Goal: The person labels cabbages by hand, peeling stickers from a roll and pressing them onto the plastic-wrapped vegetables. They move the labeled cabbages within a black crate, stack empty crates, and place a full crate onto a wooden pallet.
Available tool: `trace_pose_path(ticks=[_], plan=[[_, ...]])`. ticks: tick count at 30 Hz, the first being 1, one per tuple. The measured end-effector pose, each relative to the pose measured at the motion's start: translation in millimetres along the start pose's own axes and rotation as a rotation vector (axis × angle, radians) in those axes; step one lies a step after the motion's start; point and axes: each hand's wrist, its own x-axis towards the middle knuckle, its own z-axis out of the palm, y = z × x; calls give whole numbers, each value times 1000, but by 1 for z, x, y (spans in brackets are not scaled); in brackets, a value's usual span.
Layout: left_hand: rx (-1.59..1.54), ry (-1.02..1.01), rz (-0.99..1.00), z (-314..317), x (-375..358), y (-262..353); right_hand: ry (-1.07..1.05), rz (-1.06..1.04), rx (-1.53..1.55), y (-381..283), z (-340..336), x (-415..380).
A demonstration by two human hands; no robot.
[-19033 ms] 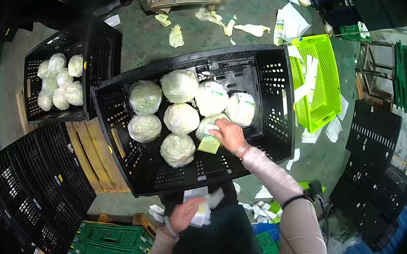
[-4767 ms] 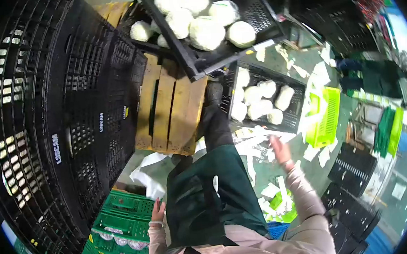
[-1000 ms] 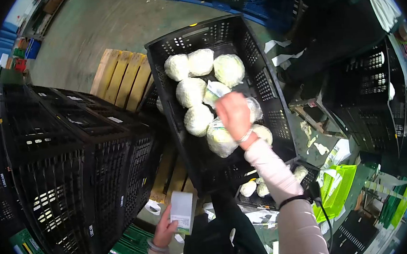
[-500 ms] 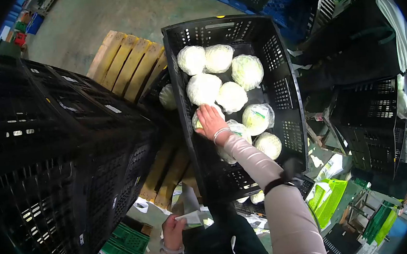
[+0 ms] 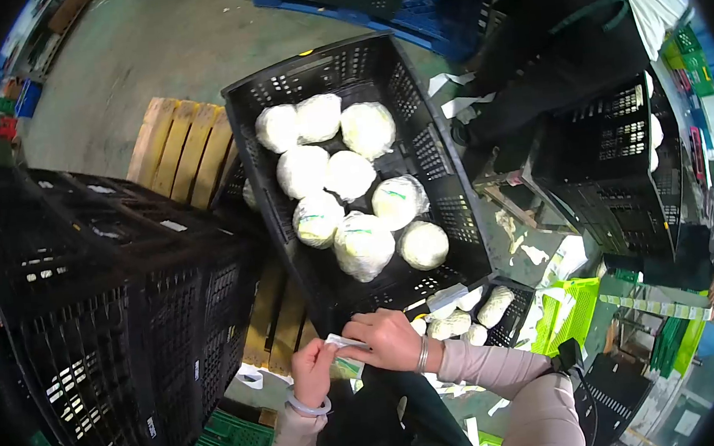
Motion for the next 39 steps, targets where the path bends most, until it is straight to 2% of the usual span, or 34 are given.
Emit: trace_pose_path(ticks=[1, 2, 4, 5, 6, 8, 9, 10, 12, 13, 14, 15, 16, 17, 18, 20, 21, 22, 24, 26, 28, 29, 31, 34, 35, 36, 38, 39], plan=[[-18, 28, 9, 12, 1, 9, 45, 37, 39, 11, -3, -6], [-114, -59, -66, 19, 0, -4, 88, 73, 81, 27, -5, -12], [133, -138, 148, 30, -2, 8, 242, 381, 145, 82, -25, -8], [174, -326, -58, 24, -4, -1, 209, 391, 66, 113, -34, -5], [180, -335, -65, 21, -7, -5, 175, 401, -14, 145, -37, -5], [15, -613, 31, 16, -8, -8, 172, 467, -372, 221, -12, -13], [-2, -727, -61, 9, -9, -8, 114, 548, -429, 240, -12, -13], [-2, -728, -71, 5, -12, -14, 49, 625, -486, 258, -12, -15], [-346, -821, -151, 0, -22, -18, -15, 602, -567, 269, -6, -17], [-451, -832, -158, 2, -26, -13, 23, 564, -627, 264, -3, -14], [-436, -746, 18, 7, -31, -8, 57, 525, -687, 257, 1, -12], [-300, -635, 122, 9, -31, 0, -25, 527, -623, 258, 11, -14], [-169, -523, 227, 12, -32, 9, 44, 400, -775, 268, 30, -29], [315, -403, 315, 13, -31, 22, -10, 474, -673, 283, 42, -33], [599, -176, 466, 19, -30, 42, -53, 539, -571, 278, 38, -22], [71, -19, 24, 17, -39, 18, -218, 634, -498, 267, 20, -10], [57, 16, 161, 20, -32, 22, -209, 653, -619, 257, 22, -8], [55, 40, 173, 18, -26, 29, -222, 472, -620, 229, 3, -4], [-12, 52, 58, 19, -22, 45, 58, 259, 209, 158, -26, 5], [-36, 2, 107, 26, -12, 60, -26, 233, 923, 65, -57, 9], [55, -53, 177, 26, -5, 75, 36, 123, 419, 22, -72, 10], [56, -45, 184, 27, -2, 78, 140, 143, 385, 18, -67, 9], [-96, 1, 10, 28, 5, 79, 237, 180, 288, 16, -63, 12], [-221, 21, 75, 28, 21, 53, 405, 227, 333, 33, -61, 21], [-170, -93, 61, 19, 33, 46, 469, 287, 298, 41, -66, 24], [-467, -446, -83, 5, 48, 39, 531, 350, 261, 51, -73, 28], [-30, -306, 356, -13, 75, 73, 429, 251, 123, 58, -77, 31], [9, -238, 420, -15, 86, 95, 327, 100, 102, 53, -69, 35]])
